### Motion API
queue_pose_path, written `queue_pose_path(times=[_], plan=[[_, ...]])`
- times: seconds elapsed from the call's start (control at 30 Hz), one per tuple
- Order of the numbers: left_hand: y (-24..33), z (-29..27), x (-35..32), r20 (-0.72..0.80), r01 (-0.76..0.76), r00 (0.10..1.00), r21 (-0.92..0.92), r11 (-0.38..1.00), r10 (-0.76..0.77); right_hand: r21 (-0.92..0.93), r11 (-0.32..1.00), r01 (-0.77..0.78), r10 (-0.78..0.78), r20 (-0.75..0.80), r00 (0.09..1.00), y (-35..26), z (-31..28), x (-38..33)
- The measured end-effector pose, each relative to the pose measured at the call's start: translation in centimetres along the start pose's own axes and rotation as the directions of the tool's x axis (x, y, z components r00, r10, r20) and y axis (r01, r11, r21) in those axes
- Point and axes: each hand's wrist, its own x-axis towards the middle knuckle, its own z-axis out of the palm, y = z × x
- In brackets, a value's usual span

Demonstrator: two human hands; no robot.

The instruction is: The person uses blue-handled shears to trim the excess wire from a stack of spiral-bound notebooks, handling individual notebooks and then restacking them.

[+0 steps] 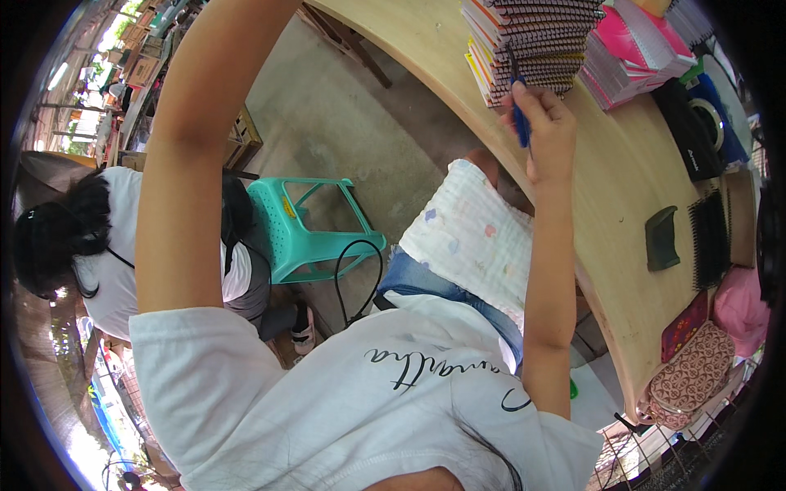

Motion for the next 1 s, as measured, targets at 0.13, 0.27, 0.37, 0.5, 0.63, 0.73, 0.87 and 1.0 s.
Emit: queue_pose_path(times=[0.13, 0.27, 0.37, 0.5, 0.63, 0.73, 0.87, 1.0], plan=[[0.0, 0.0, 0.0, -0.003, -0.008, 1.000, 0.002, 1.000, 0.008, -0.618, 0.633, 0.465, -0.643, -0.086, 0.761, 0.7, 1.7, -1.2], [0.4, 0.1, -0.1, 0.004, -0.013, 1.000, -0.007, 1.000, 0.013, -0.758, 0.415, 0.503, -0.760, 0.015, 0.650, 1.6, 1.7, -0.7], [0.5, 0.2, -0.3, -0.003, -0.023, 1.000, -0.011, 1.000, 0.023, -0.024, 0.996, -0.086, 0.085, -0.064, 0.994, 0.7, 1.0, -0.9], [0.0, 0.2, 0.0, -0.010, -0.052, 0.999, -0.002, 0.999, 0.052, -0.029, 0.999, 0.015, -0.016, -0.043, 0.999, 0.8, 0.1, -0.4], [-1.7, -0.2, 0.8, -0.018, -0.042, 0.999, 0.107, 0.993, 0.044, -0.633, 0.634, 0.445, -0.604, -0.047, 0.795, 1.3, 0.8, -1.4], [-0.6, 0.1, 0.9, 0.026, -0.009, 1.000, 0.001, 1.000, 0.009, -0.753, 0.475, 0.455, -0.676, 0.019, 0.737, 2.0, 0.4, -1.2], [-0.8, -0.2, 0.7, 0.029, -0.028, 0.999, -0.014, 1.000, 0.028, -0.762, 0.469, 0.447, -0.667, 0.026, 0.744, 2.4, 0.7, -1.0], [-0.2, 0.0, 0.4, 0.011, -0.003, 1.000, -0.013, 1.000, 0.003, -0.767, 0.437, 0.469, -0.693, 0.045, 0.720, 2.7, 0.5, -0.9]])
